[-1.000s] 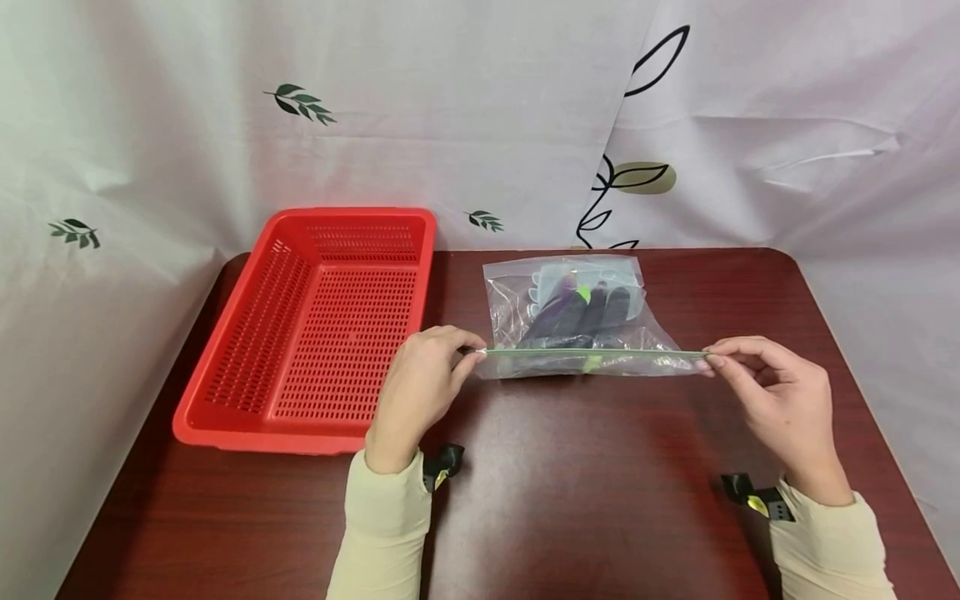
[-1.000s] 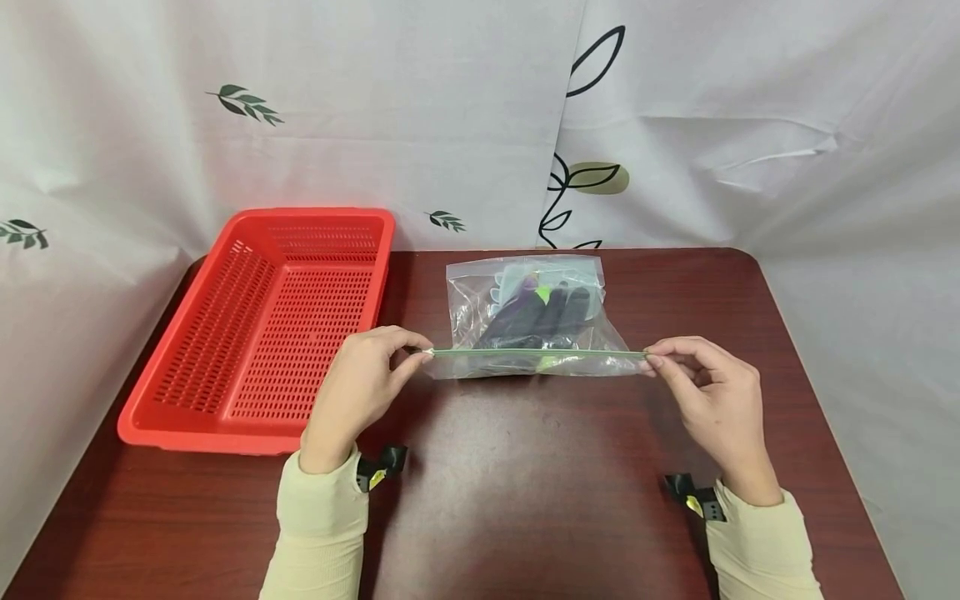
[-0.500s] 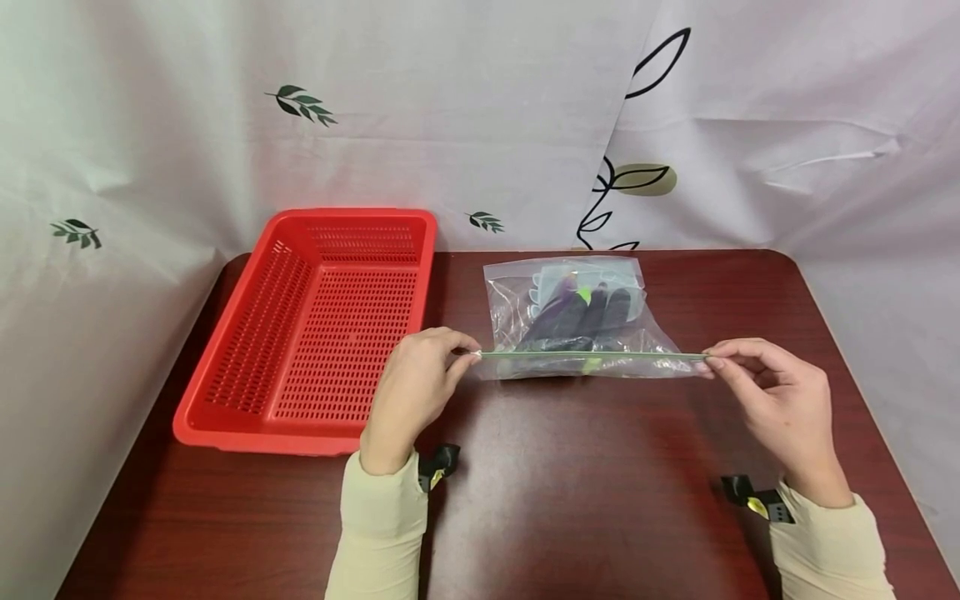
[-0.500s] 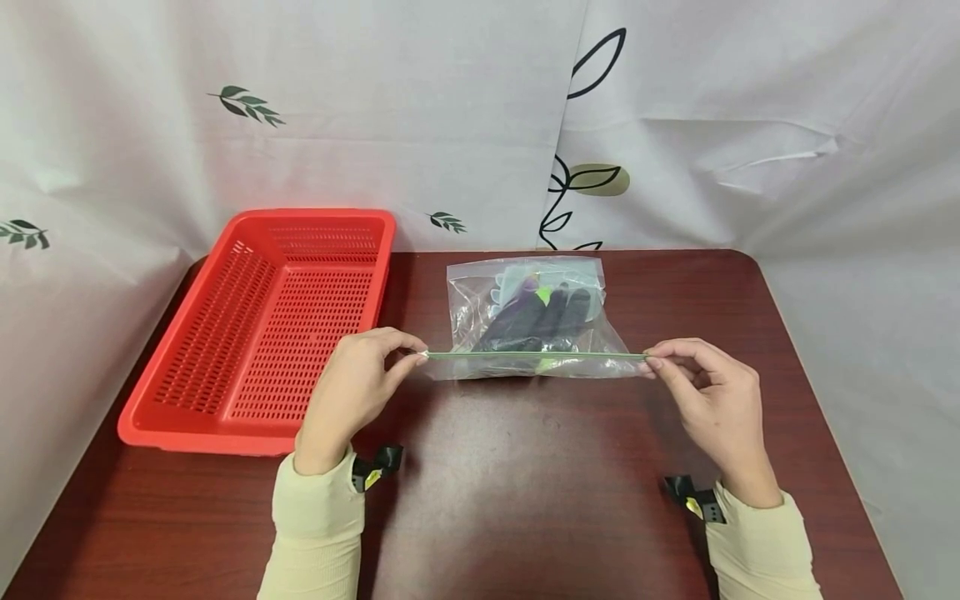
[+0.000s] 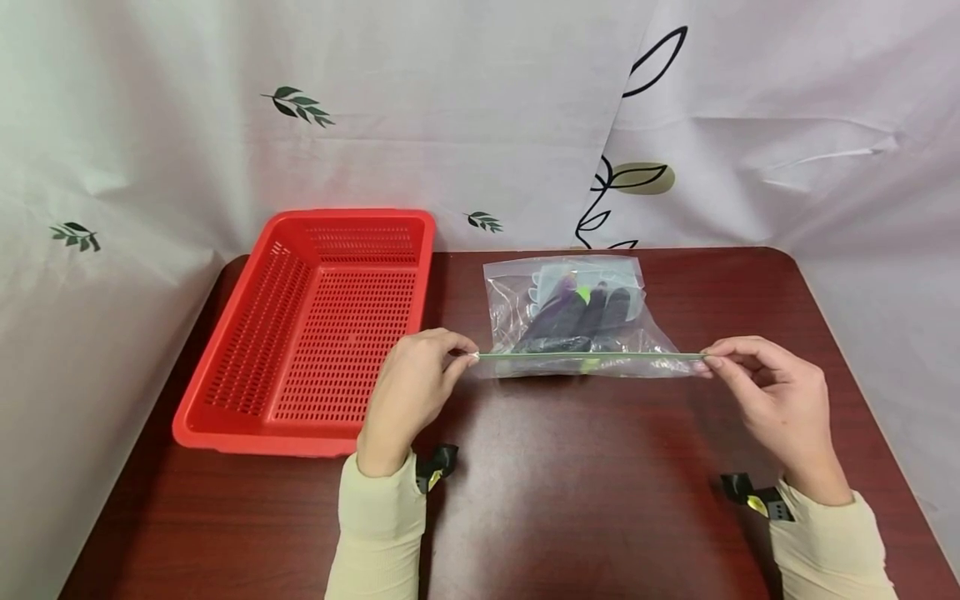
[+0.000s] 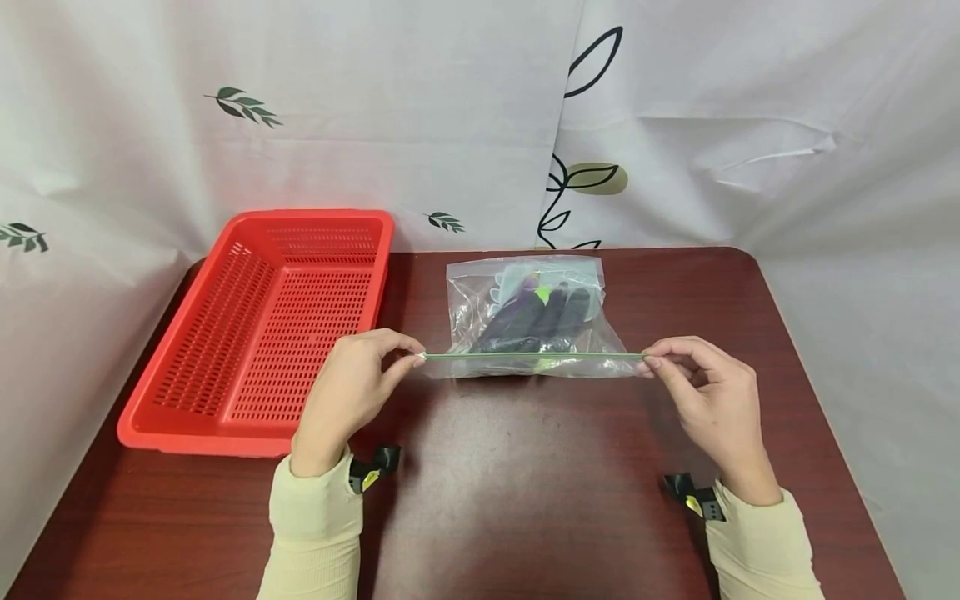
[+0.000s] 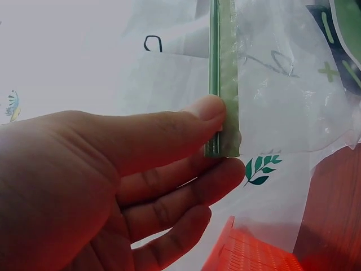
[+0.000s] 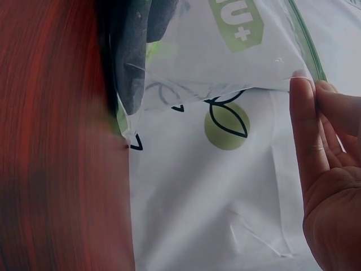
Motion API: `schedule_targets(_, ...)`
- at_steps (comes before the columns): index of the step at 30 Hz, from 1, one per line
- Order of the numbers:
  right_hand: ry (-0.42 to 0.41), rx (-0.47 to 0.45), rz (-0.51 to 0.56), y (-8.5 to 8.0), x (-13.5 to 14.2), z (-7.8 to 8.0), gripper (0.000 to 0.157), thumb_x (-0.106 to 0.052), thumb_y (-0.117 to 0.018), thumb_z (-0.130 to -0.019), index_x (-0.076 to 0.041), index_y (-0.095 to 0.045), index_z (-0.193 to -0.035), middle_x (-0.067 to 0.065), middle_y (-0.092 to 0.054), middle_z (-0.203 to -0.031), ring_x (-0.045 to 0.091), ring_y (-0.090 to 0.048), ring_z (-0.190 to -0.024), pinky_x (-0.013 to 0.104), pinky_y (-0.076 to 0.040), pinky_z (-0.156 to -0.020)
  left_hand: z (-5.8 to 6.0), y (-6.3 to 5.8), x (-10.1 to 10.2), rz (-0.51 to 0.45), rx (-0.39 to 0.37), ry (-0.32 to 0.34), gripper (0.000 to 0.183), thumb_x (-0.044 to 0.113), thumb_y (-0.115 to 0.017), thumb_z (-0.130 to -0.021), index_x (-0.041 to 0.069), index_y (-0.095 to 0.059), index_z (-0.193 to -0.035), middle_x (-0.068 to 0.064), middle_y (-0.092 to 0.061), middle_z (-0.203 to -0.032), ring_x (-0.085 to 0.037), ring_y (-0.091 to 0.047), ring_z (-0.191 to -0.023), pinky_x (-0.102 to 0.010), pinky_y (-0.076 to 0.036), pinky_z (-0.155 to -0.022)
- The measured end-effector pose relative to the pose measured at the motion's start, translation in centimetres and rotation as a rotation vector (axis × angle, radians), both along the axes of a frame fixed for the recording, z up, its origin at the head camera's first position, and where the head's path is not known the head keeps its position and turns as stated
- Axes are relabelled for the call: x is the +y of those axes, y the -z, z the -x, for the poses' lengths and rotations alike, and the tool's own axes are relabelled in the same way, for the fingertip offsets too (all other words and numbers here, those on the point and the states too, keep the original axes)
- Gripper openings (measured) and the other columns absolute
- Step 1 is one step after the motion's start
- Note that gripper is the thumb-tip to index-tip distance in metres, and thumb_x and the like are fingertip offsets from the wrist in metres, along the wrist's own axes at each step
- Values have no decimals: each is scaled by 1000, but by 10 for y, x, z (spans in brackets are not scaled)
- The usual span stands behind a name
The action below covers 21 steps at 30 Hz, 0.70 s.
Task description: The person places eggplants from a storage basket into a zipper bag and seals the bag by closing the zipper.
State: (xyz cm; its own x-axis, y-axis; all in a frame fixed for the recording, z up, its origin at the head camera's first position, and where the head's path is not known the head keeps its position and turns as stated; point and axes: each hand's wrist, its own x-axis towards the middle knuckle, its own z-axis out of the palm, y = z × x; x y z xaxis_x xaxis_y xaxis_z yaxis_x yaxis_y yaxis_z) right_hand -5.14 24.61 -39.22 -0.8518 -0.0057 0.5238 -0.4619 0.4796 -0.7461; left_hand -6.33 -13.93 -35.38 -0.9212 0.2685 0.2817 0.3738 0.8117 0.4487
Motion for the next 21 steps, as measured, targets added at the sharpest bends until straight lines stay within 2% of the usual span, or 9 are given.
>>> schedule_targets(4,-3,9,0,-6,-4,-1,17,19,-71,-80,8,-71,-93,8,-71,-80,-1,-63,-67,8,-47,-62,-1,0,0,5,6,-2,5,15,-78,-89,13,-78,-93,0,-74,-91,-17,-71,-83,-37,-54,-73)
schedule_targets(9,-14,-2,11,-4,-1,0,22,23,-71,-78,8,-71,-93,5,-71,-82,1,-64,-67,9,-48,-63,-2,-1,1,20,13,17,6,15,-78,-88,12,-78,-93,0,-74,-89,-16,-71,-82,-35,-55,-74)
schedule_targets(14,-26,-40,-70,-1,5,-2,14,8,-73,-86,-1,-73,-96,9,-72,-80,0,-65,-70,9,-47,-62,-6,-2,1,46,18,33,7,13,-80,-86,10,-78,-92,0,-74,-89,-16,-71,-81,-35,-55,-75)
schedule_targets(16,-31,-43,-106,-1,7,-3,16,8,-74,-85,-3,-73,-96,9,-71,-79,-1,-64,-69,9,-46,-61,-7,-2,1,63,20,31,6,13,-80,-86,10,-77,-91,0,-73,-88,-17,-71,-81,-36,-55,-74)
schedule_targets(21,-85,-70,-149,-2,13,-8,32,20,-73,-77,-6,-72,-94,1,-71,-83,-1,-64,-67,10,-47,-58,-12,-2,4,122,19,24,4,14,-79,-87,13,-77,-91,3,-72,-87,-15,-69,-79,-35,-54,-69)
